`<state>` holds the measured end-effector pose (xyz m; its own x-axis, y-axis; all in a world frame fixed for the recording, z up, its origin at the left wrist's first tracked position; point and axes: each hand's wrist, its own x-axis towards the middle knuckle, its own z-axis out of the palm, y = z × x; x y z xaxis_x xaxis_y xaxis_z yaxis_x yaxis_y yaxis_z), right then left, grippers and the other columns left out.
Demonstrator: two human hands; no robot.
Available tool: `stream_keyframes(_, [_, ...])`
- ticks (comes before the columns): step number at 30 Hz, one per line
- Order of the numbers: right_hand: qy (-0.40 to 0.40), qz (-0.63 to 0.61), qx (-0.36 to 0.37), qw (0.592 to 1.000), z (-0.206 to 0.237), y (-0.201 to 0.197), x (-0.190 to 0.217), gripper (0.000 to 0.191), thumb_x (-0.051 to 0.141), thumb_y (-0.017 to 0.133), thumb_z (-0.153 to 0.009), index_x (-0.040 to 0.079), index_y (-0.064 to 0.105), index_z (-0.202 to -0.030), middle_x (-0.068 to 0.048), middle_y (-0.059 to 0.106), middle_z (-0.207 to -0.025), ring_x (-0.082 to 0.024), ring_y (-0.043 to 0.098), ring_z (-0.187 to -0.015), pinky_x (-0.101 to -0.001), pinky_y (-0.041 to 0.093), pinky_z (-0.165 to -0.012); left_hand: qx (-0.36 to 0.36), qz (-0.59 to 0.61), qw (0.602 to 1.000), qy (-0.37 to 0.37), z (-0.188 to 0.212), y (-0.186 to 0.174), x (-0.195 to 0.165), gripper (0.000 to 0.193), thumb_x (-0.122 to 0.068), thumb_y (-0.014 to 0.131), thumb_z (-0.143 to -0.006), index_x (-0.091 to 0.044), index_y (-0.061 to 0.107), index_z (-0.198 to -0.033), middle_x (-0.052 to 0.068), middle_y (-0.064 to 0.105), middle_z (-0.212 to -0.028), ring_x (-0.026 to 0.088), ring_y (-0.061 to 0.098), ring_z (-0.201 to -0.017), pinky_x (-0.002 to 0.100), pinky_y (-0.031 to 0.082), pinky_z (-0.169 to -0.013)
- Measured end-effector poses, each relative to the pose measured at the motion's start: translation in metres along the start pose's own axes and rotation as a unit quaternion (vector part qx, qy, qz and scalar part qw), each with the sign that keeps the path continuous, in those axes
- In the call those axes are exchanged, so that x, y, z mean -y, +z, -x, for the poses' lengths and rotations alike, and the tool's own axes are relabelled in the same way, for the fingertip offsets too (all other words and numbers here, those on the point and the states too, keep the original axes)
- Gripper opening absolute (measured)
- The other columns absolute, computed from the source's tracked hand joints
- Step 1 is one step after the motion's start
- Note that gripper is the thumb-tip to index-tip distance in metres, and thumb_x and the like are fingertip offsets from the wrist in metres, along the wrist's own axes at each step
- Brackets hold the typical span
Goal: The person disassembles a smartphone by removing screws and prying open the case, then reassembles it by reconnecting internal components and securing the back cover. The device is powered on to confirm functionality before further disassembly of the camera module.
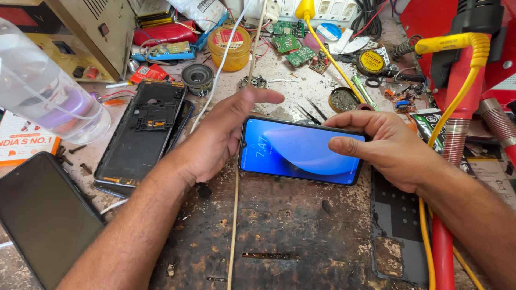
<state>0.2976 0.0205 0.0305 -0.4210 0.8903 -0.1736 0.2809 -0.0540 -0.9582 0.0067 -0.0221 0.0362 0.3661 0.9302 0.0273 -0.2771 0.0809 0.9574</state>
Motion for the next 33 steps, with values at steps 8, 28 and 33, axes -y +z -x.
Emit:
stream_keyframes(8, [-0.028,-0.008,0.005,1.0,0.002,-0.004,-0.003,0.034,0.012,0.075,-0.089,-0.003,0.075,-0.119,-0.005,0.076,-0.102,-0.009,0.067,-0.089,-0.0267,0.056,-0.081,0.007,-0.082,0.997,0.011,-0.003,-0.003,0.005,0.052,-0.002,0.065,-0.092,-0.008,0.054,-0.143,0.008,0.073,-0.102,0.012,0.067,-0.092,0.028,0.056,-0.082])
stream_keyframes(28, [0.004,-0.119,0.005,0.993,0.0,-0.009,0.0,0.025,0.012,0.066,-0.094,-0.002,0.069,-0.114,-0.014,0.077,-0.102,-0.022,0.077,-0.09,-0.0378,0.065,-0.08,-0.109,0.033,0.988,0.1,-0.012,-0.01,0.014,0.051,-0.002,0.062,-0.097,-0.007,0.041,-0.144,0.013,0.07,-0.118,0.014,0.069,-0.101,0.029,0.058,-0.086])
stream_keyframes(33, [-0.114,-0.123,-0.039,0.985,0.007,-0.01,0.008,0.023,0.007,0.068,-0.094,-0.001,0.068,-0.115,-0.015,0.077,-0.106,-0.023,0.077,-0.095,-0.0381,0.067,-0.086,-0.06,0.004,0.98,0.192,-0.013,-0.009,0.016,0.025,-0.005,0.065,-0.107,0.003,0.063,-0.131,0.009,0.073,-0.113,0.011,0.065,-0.1,0.028,0.053,-0.091])
